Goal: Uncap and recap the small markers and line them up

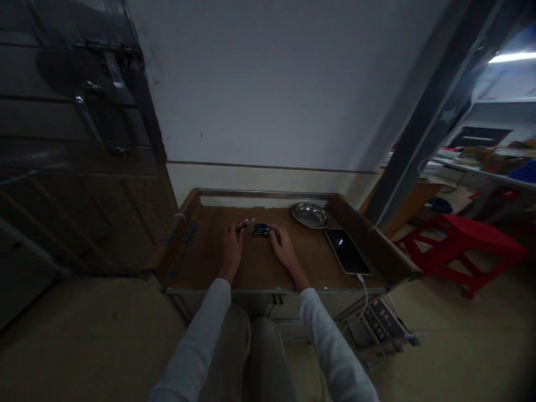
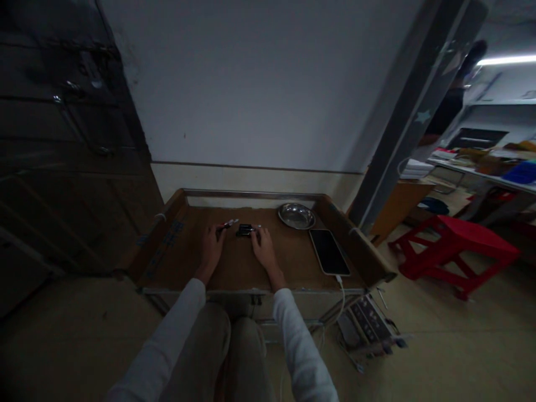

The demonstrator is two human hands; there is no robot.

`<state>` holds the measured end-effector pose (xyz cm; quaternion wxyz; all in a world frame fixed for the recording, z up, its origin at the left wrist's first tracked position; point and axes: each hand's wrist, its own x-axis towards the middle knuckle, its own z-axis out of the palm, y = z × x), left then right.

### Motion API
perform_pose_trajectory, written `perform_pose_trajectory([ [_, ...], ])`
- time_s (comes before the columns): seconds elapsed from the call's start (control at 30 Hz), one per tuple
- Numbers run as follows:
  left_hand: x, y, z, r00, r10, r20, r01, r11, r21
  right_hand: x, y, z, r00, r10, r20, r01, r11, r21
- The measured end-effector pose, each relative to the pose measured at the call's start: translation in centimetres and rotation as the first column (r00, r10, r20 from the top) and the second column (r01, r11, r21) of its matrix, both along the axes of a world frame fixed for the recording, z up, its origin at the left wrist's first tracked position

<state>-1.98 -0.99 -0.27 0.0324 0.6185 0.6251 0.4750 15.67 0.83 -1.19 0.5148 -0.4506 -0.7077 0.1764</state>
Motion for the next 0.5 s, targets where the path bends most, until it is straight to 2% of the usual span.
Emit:
perform_pose_trajectory([
  [0.07,0.4,-0.1,0.2,0.98,-0.194,0.039,0.19,0.977,0.092,-0.2,0.0,0.1,0.981,0.025,-0.192,-0.046,0.994,-0.104],
  [0.17,1.2,-0.5,0.5,0.933,-0.36,-0.01,0.359,0.925,0.126,-0.3,-0.1,0.2,0.893,0.058,-0.445,-0.2,0.939,-0.279],
  [0.27,1.8,-0.8,0.6,0.897,-0.442,-0.012,0.441,0.892,0.101,-0.3,-0.2,0.3,0.803,0.119,-0.583,-0.382,0.854,-0.353],
  [0.33,2.1,-0.9,0.6,0.886,-0.464,0.029,0.459,0.883,0.098,-0.3,-0.4,0.4,0.758,0.142,-0.636,-0.462,0.806,-0.37],
  [0.4,2.3,-1.2,0.7,0.877,-0.479,0.035,0.473,0.873,0.116,-0.3,-0.7,0.5,0.728,0.15,-0.669,-0.511,0.77,-0.383],
  [0.5,2.4,-1.6,1.1,0.841,-0.536,-0.077,0.541,0.83,0.136,-0.3,-0.9,0.5,0.703,0.153,-0.694,-0.55,0.736,-0.395],
])
